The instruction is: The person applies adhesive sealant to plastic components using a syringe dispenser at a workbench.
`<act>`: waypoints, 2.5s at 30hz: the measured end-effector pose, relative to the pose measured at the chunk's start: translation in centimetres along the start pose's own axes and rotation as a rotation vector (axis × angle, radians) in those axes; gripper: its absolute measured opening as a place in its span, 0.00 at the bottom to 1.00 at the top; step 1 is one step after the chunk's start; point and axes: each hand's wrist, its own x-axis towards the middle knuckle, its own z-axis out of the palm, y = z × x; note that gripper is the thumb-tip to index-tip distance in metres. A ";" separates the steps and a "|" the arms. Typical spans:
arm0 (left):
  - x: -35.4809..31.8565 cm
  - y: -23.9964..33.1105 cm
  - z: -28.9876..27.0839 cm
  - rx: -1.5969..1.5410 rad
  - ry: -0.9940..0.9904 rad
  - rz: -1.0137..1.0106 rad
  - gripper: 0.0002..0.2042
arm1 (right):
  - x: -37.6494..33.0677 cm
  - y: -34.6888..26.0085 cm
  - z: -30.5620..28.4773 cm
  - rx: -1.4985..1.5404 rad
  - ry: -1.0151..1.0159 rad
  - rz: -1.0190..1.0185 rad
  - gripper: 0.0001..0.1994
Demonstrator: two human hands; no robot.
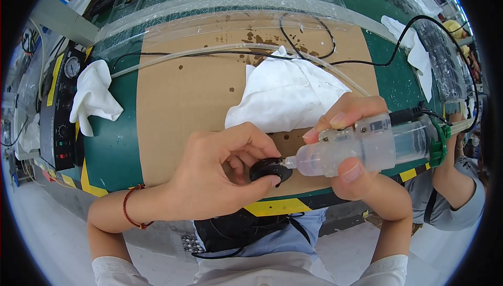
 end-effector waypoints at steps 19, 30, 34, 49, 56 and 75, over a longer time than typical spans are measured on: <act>0.3 -0.6 -0.1 0.171 0.000 0.285 0.12 | -0.1 -0.2 -0.3 -0.038 -0.038 -0.008 0.27; 0.3 -1.2 0.2 0.065 0.010 0.236 0.11 | 0.0 -0.3 -0.5 -0.020 -0.094 -0.023 0.27; 0.3 -1.3 0.3 0.018 0.033 0.220 0.11 | -0.1 -0.3 -0.5 -0.015 -0.071 -0.003 0.27; 0.1 -0.3 -0.2 0.020 -0.059 0.102 0.12 | 0.2 -0.2 -0.8 -0.033 -0.112 -0.044 0.27; 0.1 -0.4 -0.2 0.016 -0.042 0.083 0.12 | 0.1 -0.1 -0.7 -0.024 -0.093 -0.033 0.27; 0.1 -0.5 -0.1 -0.017 -0.026 0.083 0.13 | 0.0 -0.5 -1.0 -0.045 -0.078 -0.008 0.27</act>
